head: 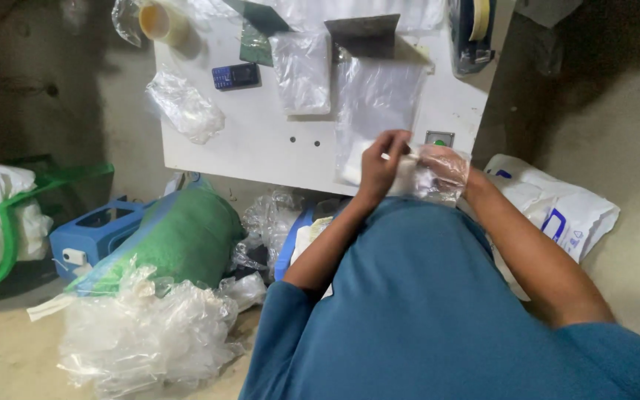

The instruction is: Folding and stacking plastic bags at a factory workstation

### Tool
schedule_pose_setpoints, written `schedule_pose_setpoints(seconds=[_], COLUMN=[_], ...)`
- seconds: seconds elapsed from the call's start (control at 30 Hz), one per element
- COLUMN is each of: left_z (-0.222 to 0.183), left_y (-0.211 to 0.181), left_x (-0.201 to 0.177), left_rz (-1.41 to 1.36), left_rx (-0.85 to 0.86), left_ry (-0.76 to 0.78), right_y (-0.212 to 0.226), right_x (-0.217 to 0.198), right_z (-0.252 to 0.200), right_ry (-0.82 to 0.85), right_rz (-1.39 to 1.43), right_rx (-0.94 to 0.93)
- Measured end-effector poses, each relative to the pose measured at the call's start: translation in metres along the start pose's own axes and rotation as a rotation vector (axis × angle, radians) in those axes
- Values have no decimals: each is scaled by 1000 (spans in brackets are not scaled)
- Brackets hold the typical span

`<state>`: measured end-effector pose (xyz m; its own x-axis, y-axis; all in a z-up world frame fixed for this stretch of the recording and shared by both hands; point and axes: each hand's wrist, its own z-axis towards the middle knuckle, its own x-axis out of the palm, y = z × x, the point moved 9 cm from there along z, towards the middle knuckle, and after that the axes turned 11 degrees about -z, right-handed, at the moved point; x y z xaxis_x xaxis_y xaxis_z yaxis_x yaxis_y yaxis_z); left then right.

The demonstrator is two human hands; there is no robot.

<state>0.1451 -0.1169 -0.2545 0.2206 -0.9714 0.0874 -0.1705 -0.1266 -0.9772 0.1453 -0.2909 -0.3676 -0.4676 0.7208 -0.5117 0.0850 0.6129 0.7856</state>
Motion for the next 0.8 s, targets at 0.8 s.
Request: schedule_pose_setpoints(seconds=[0.8], left_z=[-47], left_y=[7], left_x=[-67], left_rz=[311], left_rx=[-623], left_ry=[753], right_y=[74], right_x=[-61], right_z=[-31], right_ry=[456], right_rz=[488], right_rx=[445])
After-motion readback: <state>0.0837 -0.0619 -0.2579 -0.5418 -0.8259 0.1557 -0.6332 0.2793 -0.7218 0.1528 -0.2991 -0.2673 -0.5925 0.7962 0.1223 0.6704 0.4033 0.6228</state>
